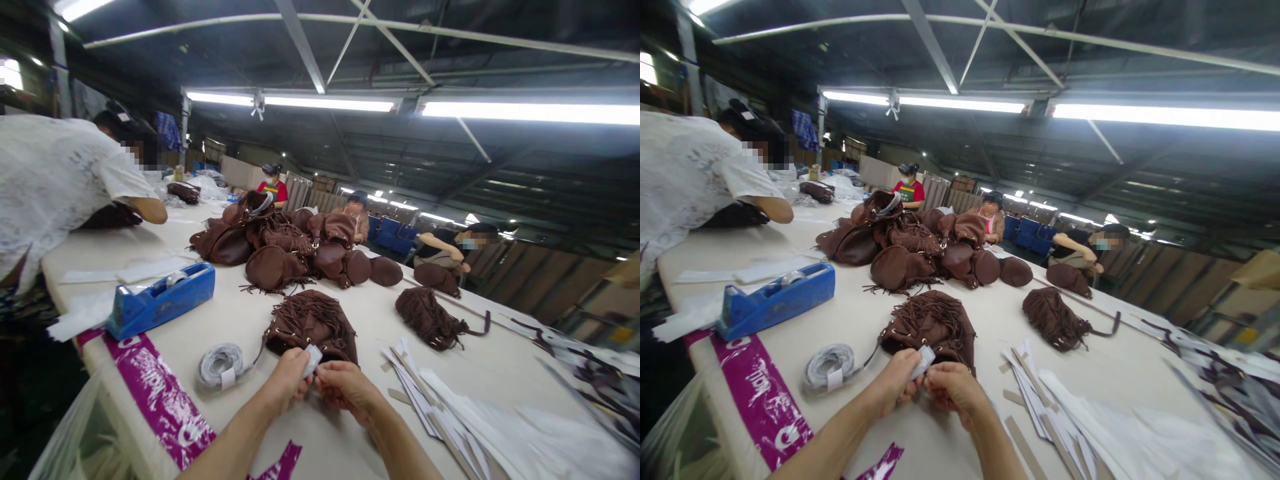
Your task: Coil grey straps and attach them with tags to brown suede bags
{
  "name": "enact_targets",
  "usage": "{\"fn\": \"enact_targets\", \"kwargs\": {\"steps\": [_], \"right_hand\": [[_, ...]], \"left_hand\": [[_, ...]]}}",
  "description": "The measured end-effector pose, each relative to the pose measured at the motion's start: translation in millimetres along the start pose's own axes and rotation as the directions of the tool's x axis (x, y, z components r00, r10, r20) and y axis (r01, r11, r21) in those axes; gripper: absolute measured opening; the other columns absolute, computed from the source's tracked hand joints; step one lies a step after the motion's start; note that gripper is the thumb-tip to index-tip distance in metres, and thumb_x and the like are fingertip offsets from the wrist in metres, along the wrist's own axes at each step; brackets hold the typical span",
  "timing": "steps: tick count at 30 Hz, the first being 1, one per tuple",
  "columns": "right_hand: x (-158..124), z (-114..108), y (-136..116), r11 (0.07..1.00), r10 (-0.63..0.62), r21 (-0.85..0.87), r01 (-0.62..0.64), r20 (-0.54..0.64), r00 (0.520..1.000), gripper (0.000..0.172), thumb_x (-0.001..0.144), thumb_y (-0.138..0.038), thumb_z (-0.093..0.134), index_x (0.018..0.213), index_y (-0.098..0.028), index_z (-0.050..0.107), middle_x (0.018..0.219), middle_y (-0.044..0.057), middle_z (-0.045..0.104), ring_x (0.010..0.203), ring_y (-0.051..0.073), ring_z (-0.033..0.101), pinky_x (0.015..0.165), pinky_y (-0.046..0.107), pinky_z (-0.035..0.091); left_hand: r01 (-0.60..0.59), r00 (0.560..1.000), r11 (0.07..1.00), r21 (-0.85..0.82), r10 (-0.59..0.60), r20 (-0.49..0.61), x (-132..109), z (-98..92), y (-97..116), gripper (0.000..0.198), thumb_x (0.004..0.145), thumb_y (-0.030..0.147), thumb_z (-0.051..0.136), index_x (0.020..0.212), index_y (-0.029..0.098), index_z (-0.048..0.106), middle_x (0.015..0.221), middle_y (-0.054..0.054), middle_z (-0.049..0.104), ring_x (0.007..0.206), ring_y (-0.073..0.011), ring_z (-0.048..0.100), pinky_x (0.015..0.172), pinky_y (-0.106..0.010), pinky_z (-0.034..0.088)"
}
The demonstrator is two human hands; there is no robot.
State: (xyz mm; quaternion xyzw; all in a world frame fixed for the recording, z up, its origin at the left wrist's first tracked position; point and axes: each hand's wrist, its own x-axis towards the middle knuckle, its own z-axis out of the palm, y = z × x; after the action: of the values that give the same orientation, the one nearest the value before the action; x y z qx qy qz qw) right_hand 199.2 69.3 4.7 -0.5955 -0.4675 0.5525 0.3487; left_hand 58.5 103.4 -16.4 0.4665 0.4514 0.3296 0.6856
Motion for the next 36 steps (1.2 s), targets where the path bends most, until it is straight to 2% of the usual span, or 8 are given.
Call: {"fn": "enact_targets", "kwargs": {"steps": [3, 7, 15, 22, 26, 31, 34, 36], "right_hand": [[-2.9, 0.8, 1.2, 1.000, 0.001, 0.008, -0.001, -0.020, 1.000, 0.021, 0.056, -0.028, 0.065, 0.071, -0.014, 0.062, 0.053, -0.004, 0.054, 0.046, 0.007, 0.043, 0.044, 0.018, 0.026], [6.4, 12.0, 7.3, 0.996, -0.089, 0.002, 0.090, -0.153, 0.984, 0.014, 0.053, -0.022, 0.063, 0.062, -0.017, 0.054, 0.040, -0.009, 0.045, 0.039, 0.006, 0.036, 0.039, 0.019, 0.018], [7.8, 29.7, 20.3, 0.969, -0.155, 0.136, 0.205, -0.307, 0.939, 0.029, 0.055, -0.035, 0.073, 0.075, -0.018, 0.059, 0.048, -0.009, 0.046, 0.040, 0.006, 0.032, 0.038, 0.020, 0.016], [4.1, 33.1, 18.1, 0.909, -0.072, 0.400, 0.117, -0.127, 0.989, 0.022, 0.051, -0.025, 0.069, 0.067, -0.018, 0.056, 0.041, -0.014, 0.027, 0.038, 0.002, 0.014, 0.038, 0.017, 0.008], [8.0, 25.4, 19.8, 0.835, -0.089, 0.545, 0.073, 0.003, 0.996, 0.027, 0.054, -0.035, 0.070, 0.061, -0.019, 0.049, 0.040, -0.016, 0.014, 0.038, 0.001, 0.004, 0.036, 0.016, 0.008], [15.2, 16.1, 28.0, 0.773, -0.125, 0.633, 0.042, 0.088, 0.988, 0.036, 0.057, -0.042, 0.075, 0.060, -0.018, 0.048, 0.040, -0.016, 0.013, 0.037, 0.000, 0.004, 0.034, 0.013, 0.007], [21.0, 22.4, 30.4, 0.752, -0.132, 0.658, 0.036, 0.096, 0.987, 0.046, 0.051, -0.042, 0.081, 0.053, -0.018, 0.041, 0.039, -0.017, 0.014, 0.035, -0.002, 0.003, 0.033, 0.012, 0.009], [19.5, 29.1, 27.7, 0.753, -0.117, 0.658, 0.011, 0.117, 0.986, 0.049, 0.051, -0.042, 0.082, 0.050, -0.018, 0.040, 0.036, -0.016, 0.019, 0.031, -0.002, 0.011, 0.031, 0.012, 0.014]], "left_hand": [[0.043, 0.998, 0.999, -0.014, -0.042, 0.044, -4.9, -0.5, 3.6, 0.025, 0.087, 0.044, 0.041, 0.080, 0.020, 0.043, 0.056, 0.007, 0.048, 0.034, -0.0029, 0.027, 0.038, -0.015, 0.016], [0.048, 0.997, 0.998, 0.027, -0.049, 0.060, -10.5, 0.1, 3.8, 0.029, 0.084, 0.048, 0.045, 0.077, 0.020, 0.047, 0.053, 0.005, 0.049, 0.033, -0.0047, 0.034, 0.037, -0.015, 0.021], [-0.070, 0.996, 0.994, 0.085, 0.065, 0.065, -10.4, 0.6, -0.7, 0.035, 0.089, 0.052, 0.038, 0.091, 0.019, 0.051, 0.048, 0.005, 0.050, 0.032, -0.0087, 0.040, 0.034, -0.016, 0.033], [-0.140, 0.990, 0.977, 0.164, 0.133, 0.054, -11.5, 6.0, -4.2, 0.028, 0.092, 0.048, 0.039, 0.096, 0.021, 0.045, 0.043, 0.006, 0.048, 0.031, -0.0149, 0.046, 0.033, -0.023, 0.041], [-0.103, 0.993, 0.994, 0.037, 0.101, 0.060, -11.4, 6.2, -5.3, 0.038, 0.088, 0.048, 0.050, 0.109, 0.018, 0.039, 0.042, 0.006, 0.050, 0.033, -0.0152, 0.047, 0.036, -0.024, 0.043], [0.059, 0.983, 0.986, -0.155, -0.030, 0.181, -7.5, 1.7, -2.8, 0.046, 0.080, 0.058, 0.062, 0.094, 0.019, 0.043, 0.053, 0.003, 0.055, 0.038, -0.0084, 0.045, 0.041, -0.019, 0.042], [0.092, 0.980, 0.986, -0.140, -0.065, 0.187, -7.9, 1.2, -0.3, 0.035, 0.088, 0.052, 0.054, 0.094, 0.019, 0.043, 0.054, 0.004, 0.054, 0.038, -0.0083, 0.045, 0.044, -0.021, 0.043], [0.065, 0.990, 0.998, 0.005, -0.065, 0.123, -11.5, 0.6, 2.1, 0.027, 0.095, 0.045, 0.041, 0.098, 0.018, 0.043, 0.053, 0.002, 0.055, 0.039, -0.0125, 0.050, 0.047, -0.026, 0.046]]}}
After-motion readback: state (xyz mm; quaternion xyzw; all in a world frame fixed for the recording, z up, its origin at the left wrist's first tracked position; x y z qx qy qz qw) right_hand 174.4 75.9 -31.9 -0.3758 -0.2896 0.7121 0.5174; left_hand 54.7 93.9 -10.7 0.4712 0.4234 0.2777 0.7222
